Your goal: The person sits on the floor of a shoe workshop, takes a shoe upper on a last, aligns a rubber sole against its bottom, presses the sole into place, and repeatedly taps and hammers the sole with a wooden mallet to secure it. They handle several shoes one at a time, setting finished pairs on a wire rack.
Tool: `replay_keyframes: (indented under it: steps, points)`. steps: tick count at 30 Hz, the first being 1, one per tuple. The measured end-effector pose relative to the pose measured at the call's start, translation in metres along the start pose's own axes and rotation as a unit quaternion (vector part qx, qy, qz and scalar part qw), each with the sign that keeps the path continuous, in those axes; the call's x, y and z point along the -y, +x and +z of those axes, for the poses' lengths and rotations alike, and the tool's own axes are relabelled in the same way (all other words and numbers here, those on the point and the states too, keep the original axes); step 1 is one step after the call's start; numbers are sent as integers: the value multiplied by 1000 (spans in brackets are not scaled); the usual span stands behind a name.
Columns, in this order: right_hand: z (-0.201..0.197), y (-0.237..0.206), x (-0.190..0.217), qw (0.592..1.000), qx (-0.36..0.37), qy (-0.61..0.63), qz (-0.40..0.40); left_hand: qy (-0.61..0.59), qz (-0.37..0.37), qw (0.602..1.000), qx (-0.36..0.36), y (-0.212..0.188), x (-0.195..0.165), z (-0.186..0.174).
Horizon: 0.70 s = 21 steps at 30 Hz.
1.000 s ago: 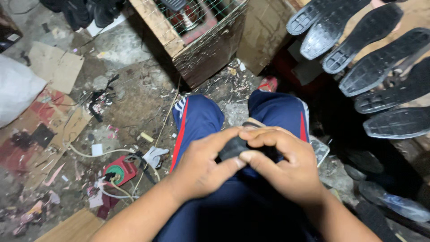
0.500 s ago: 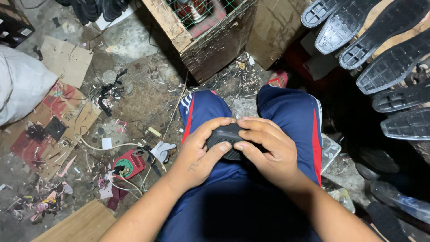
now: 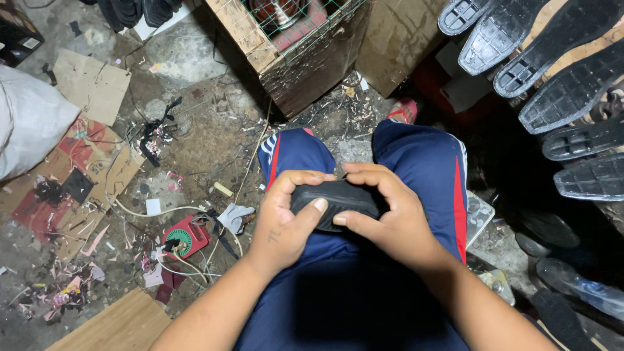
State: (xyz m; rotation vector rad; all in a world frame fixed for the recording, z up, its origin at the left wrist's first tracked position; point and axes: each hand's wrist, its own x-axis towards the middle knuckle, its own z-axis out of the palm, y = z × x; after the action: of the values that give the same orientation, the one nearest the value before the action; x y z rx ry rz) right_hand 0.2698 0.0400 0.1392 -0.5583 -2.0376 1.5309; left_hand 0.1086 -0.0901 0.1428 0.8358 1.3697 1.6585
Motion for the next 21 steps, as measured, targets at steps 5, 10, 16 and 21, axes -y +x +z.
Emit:
replay_keyframes:
  steps: [5,10,16,21]
  points:
    - [3,-6,-5,998,-34,-46,-19,-16,-9,1000,6,0,7,-10]
    - [10,-6,-10,986,-64,-117,-102,-14,-9,1000,12,4,6,-11]
    - [8,-8,-11,997,-58,49,22,9,-18,1000,-9,0,3,0]
    - [2,5,-10,976,-37,157,149,29,-24,999,-17,2,6,-3]
